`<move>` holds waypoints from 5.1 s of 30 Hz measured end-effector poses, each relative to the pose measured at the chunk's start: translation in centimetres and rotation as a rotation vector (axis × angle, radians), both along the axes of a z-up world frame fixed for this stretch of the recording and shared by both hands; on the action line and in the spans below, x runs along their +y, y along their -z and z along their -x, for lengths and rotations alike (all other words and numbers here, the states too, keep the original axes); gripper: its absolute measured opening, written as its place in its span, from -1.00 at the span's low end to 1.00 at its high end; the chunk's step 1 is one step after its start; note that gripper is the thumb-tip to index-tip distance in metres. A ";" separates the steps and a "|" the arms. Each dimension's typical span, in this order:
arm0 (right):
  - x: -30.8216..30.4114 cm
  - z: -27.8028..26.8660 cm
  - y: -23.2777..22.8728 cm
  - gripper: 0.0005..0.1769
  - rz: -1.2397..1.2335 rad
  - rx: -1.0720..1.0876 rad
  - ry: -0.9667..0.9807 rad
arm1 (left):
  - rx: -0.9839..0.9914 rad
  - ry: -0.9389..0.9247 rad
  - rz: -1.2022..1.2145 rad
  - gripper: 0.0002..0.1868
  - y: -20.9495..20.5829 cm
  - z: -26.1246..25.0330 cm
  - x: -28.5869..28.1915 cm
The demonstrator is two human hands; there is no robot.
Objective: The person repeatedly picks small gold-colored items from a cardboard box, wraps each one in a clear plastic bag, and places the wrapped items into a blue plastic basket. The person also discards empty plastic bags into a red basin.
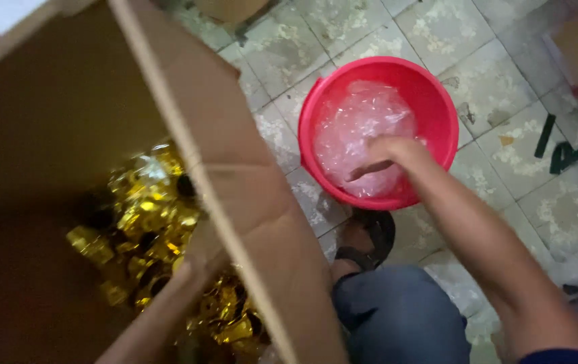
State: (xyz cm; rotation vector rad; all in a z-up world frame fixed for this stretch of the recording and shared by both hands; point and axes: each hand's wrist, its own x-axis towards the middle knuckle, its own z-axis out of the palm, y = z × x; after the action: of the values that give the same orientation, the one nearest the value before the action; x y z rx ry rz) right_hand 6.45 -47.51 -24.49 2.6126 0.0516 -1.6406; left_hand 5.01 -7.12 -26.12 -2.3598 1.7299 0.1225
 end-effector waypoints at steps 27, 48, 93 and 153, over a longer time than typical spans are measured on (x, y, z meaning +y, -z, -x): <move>28.0 4.8 -29.8 -0.05 -0.771 -0.754 -0.020 | 0.767 -0.623 1.541 -0.66 -27.9 4.8 8.8; 31.9 4.8 -24.2 -0.74 -1.299 -0.726 0.215 | 0.649 -0.584 1.585 -0.64 -26.9 3.5 8.7; 32.0 3.5 -15.4 -0.64 -0.873 -0.820 -0.255 | 0.182 -0.644 1.469 -0.87 -24.0 0.3 10.3; 30.7 3.7 -21.8 -0.90 -1.596 -0.958 0.358 | 0.252 -0.537 1.524 -0.88 -25.6 3.6 8.7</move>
State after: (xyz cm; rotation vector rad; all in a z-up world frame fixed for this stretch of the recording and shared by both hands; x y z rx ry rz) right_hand 2.77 -16.78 -2.67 4.3056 1.3613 0.2598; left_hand 1.39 1.59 -0.52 -3.8900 1.2855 -1.3130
